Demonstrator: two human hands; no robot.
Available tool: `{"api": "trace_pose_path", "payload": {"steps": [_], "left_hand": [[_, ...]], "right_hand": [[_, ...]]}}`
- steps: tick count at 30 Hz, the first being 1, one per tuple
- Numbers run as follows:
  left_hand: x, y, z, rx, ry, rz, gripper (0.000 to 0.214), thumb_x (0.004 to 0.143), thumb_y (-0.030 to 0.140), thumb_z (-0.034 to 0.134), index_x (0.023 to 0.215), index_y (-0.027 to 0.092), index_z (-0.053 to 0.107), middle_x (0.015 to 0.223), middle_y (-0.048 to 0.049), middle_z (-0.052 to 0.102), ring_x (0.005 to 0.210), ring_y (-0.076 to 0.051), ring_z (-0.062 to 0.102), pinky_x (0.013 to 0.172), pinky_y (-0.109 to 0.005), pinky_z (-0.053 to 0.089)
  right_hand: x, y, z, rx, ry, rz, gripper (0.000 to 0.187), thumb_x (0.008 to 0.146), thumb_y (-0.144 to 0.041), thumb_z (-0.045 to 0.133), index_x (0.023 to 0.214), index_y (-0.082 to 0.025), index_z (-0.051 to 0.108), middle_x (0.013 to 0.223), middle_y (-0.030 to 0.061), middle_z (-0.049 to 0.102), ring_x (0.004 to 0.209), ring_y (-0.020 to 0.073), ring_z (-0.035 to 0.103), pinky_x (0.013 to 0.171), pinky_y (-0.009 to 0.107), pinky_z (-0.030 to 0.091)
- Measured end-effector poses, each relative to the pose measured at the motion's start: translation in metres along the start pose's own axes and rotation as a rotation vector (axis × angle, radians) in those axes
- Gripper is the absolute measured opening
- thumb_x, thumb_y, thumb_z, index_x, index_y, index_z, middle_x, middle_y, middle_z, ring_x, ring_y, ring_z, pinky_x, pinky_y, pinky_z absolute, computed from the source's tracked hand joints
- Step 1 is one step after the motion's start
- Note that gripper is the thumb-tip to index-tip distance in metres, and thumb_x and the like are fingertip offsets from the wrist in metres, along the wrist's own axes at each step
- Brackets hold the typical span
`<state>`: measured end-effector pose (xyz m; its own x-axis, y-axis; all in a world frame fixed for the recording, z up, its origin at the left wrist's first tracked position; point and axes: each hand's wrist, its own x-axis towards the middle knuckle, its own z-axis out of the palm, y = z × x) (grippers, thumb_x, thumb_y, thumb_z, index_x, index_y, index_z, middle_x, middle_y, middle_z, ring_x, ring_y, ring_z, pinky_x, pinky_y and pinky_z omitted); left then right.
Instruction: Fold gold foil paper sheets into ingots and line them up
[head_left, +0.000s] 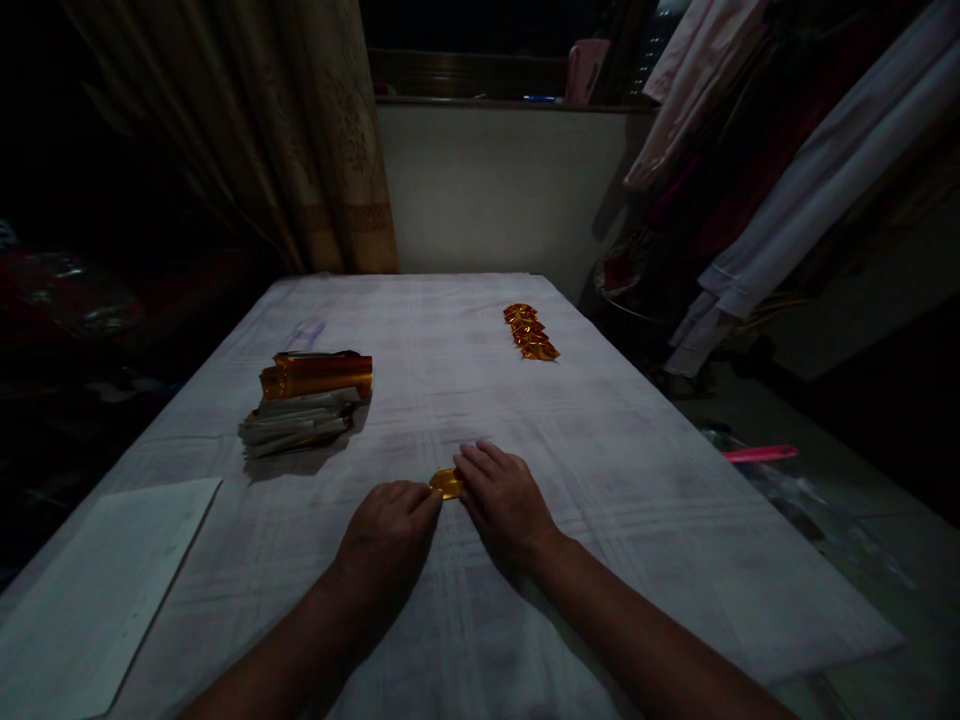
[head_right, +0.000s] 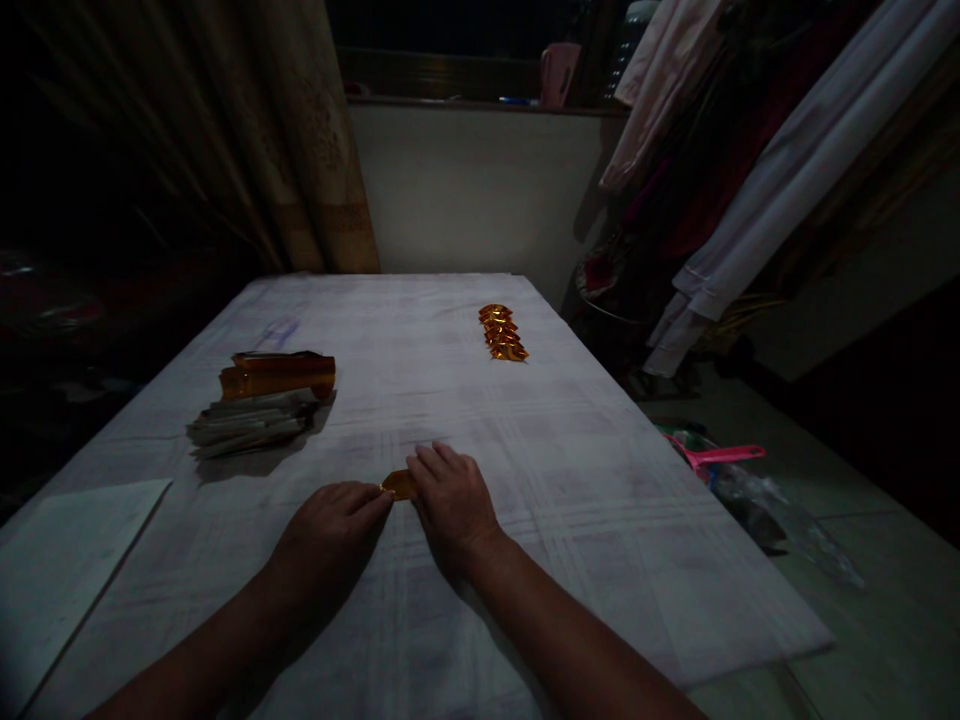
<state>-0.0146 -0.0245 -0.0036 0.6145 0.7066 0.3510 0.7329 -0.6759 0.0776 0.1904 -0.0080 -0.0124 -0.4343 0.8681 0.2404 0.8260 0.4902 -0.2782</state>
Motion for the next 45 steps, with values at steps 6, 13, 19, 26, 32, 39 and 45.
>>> {"api": "trace_pose_path", "payload": {"steps": [6, 13, 19, 26, 32, 39, 45], "left_hand": [[-0.006, 0.006, -0.004, -0.049, 0.027, -0.021, 0.027, 0.096, 0.016, 0.050, 0.120, 0.016, 0.063, 0.109, -0.0103, 0.072, 0.098, -0.025, 0.066, 0.085, -0.043, 0.056], [-0.008, 0.005, -0.005, -0.037, -0.007, -0.028, 0.028, 0.098, 0.021, 0.051, 0.123, 0.017, 0.062, 0.112, -0.0097, 0.071, 0.099, -0.026, 0.065, 0.087, -0.044, 0.054], [0.010, 0.013, -0.004, -0.033, -0.006, -0.022, 0.024, 0.099, 0.022, 0.046, 0.109, 0.016, 0.067, 0.111, -0.0112, 0.072, 0.104, -0.027, 0.065, 0.097, -0.050, 0.049], [0.004, 0.007, 0.025, 0.013, -0.107, 0.044, 0.054, 0.106, 0.047, 0.034, 0.150, 0.017, 0.044, 0.151, -0.0115, 0.053, 0.139, -0.026, 0.050, 0.118, -0.048, 0.030], [-0.033, -0.018, 0.009, 0.043, -0.163, 0.013, 0.061, 0.104, 0.052, 0.036, 0.159, 0.024, 0.030, 0.157, -0.0066, 0.045, 0.143, -0.025, 0.045, 0.123, -0.049, 0.020], [-0.032, -0.020, 0.000, 0.101, -0.181, 0.019, 0.056, 0.104, 0.053, 0.036, 0.150, 0.023, 0.046, 0.152, -0.0054, 0.053, 0.141, -0.027, 0.048, 0.123, -0.049, 0.014], [-0.034, -0.017, 0.007, 0.132, -0.121, 0.009, 0.057, 0.104, 0.054, 0.035, 0.149, 0.022, 0.048, 0.149, -0.0070, 0.056, 0.139, -0.027, 0.049, 0.123, -0.049, 0.012]], "right_hand": [[-0.005, -0.010, -0.007, 0.030, -0.277, -0.117, 0.064, 0.104, -0.054, 0.041, 0.155, -0.016, 0.039, 0.162, 0.0114, 0.034, 0.152, 0.0330, 0.025, 0.122, 0.062, 0.016], [-0.022, 0.014, -0.015, -0.002, -0.266, -0.035, 0.064, 0.102, -0.054, 0.045, 0.156, -0.019, 0.037, 0.163, 0.0099, 0.032, 0.152, 0.0351, 0.023, 0.122, 0.066, 0.015], [-0.025, 0.015, -0.015, -0.019, -0.242, -0.023, 0.067, 0.100, -0.056, 0.049, 0.155, -0.019, 0.039, 0.162, 0.0128, 0.033, 0.152, 0.0376, 0.022, 0.120, 0.068, 0.018], [-0.025, 0.015, -0.014, -0.024, -0.238, -0.023, 0.070, 0.100, -0.059, 0.047, 0.156, -0.018, 0.037, 0.162, 0.0145, 0.032, 0.152, 0.0379, 0.023, 0.120, 0.067, 0.018], [-0.023, 0.013, -0.018, -0.008, -0.280, 0.005, 0.071, 0.099, -0.058, 0.050, 0.156, -0.018, 0.037, 0.164, 0.0131, 0.029, 0.153, 0.0377, 0.020, 0.120, 0.067, 0.018], [-0.020, 0.005, -0.017, -0.018, -0.255, 0.013, 0.069, 0.101, -0.053, 0.049, 0.155, -0.013, 0.037, 0.163, 0.0172, 0.028, 0.153, 0.0367, 0.020, 0.121, 0.067, 0.018], [-0.007, -0.017, -0.006, 0.053, -0.276, -0.135, 0.067, 0.104, -0.055, 0.040, 0.156, -0.014, 0.036, 0.162, 0.0146, 0.032, 0.152, 0.0317, 0.025, 0.123, 0.064, 0.014]]}}
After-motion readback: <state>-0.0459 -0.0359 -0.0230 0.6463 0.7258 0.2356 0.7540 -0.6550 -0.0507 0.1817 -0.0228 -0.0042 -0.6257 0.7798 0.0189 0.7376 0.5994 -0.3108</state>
